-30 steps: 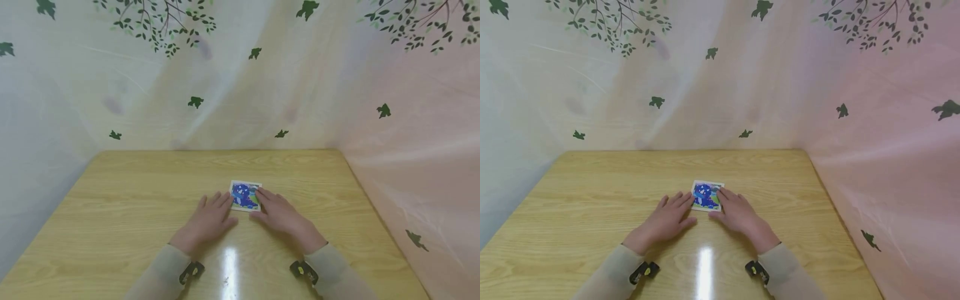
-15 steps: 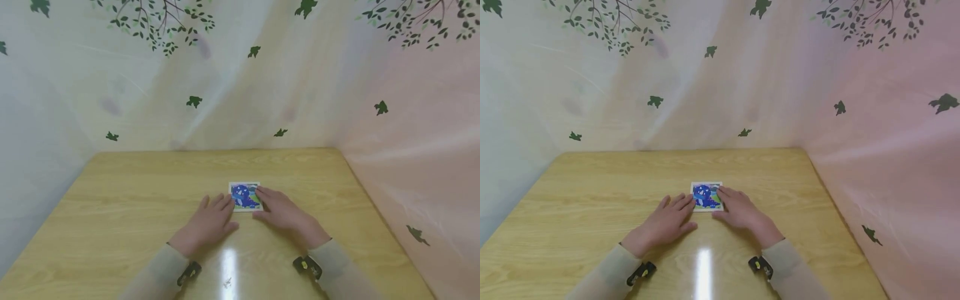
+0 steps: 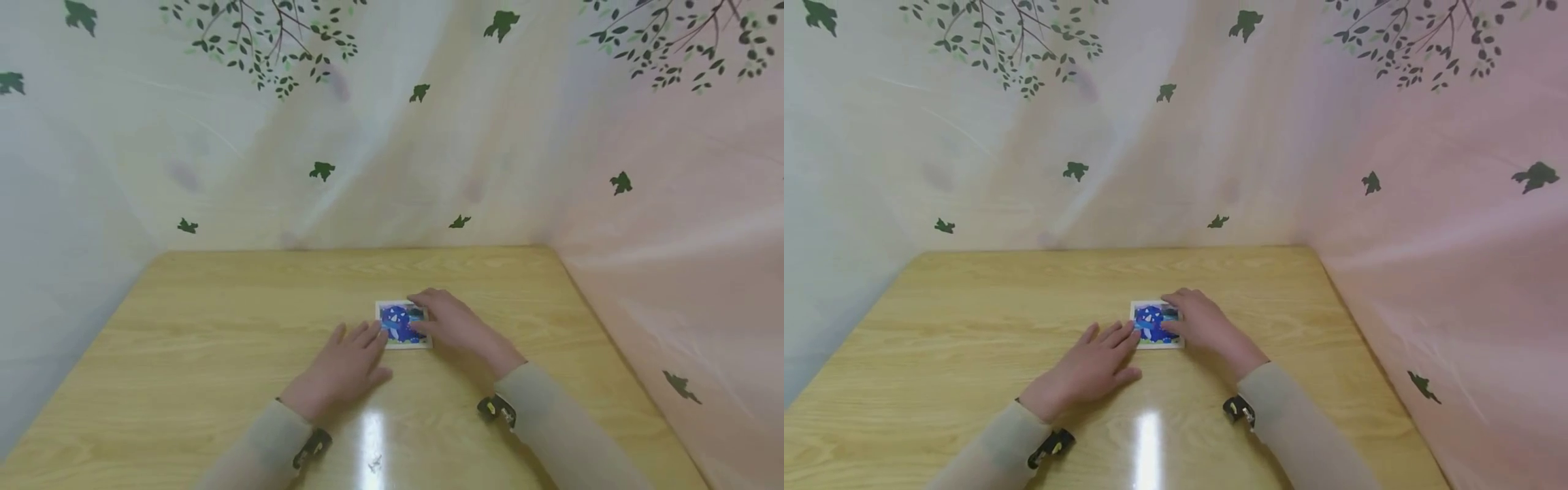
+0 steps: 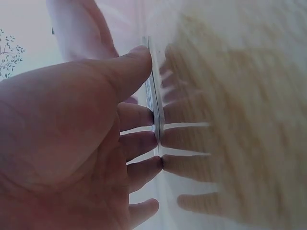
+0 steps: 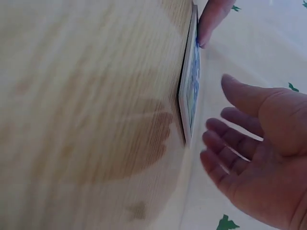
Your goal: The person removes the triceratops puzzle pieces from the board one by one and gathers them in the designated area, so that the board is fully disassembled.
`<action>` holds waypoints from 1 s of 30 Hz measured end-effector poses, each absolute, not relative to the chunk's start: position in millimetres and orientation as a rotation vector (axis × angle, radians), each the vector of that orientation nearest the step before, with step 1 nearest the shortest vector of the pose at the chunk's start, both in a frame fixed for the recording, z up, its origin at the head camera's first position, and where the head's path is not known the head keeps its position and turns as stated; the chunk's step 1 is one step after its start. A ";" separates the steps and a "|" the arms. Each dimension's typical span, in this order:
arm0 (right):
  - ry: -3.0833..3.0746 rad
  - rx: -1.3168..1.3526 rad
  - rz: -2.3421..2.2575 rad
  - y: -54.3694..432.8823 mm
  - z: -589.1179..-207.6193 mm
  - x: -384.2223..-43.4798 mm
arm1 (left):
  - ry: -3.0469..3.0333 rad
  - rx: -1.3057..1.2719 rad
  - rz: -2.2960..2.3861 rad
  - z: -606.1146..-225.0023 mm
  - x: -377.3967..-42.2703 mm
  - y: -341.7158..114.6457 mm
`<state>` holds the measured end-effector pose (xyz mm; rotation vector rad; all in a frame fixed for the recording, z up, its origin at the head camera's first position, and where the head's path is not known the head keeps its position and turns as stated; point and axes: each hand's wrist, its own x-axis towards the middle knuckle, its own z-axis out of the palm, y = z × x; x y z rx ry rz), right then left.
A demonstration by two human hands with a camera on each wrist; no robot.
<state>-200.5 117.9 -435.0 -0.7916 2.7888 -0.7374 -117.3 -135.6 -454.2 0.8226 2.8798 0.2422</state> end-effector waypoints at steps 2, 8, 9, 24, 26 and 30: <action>2.779 -0.757 -0.794 110.3 -435.1 -206.0 | 2.882 0.825 0.245 -455.2 -117.1 -135.0; 2.778 -0.694 -0.842 90.5 -438.2 -220.0 | 2.884 0.831 0.233 -457.8 -117.8 -134.2; 2.785 -0.688 -0.834 87.8 -439.3 -222.0 | 2.882 0.829 0.236 -457.7 -117.9 -134.2; 2.801 -0.588 -0.815 72.3 -449.9 -229.6 | 2.853 0.805 0.288 -449.9 -113.0 -136.2; 2.808 -0.590 -0.809 72.3 -450.1 -229.0 | 2.851 0.808 0.292 -450.1 -113.2 -136.5; 2.821 -0.614 -0.788 71.9 -449.7 -228.4 | 2.852 0.811 0.288 -449.4 -113.9 -137.1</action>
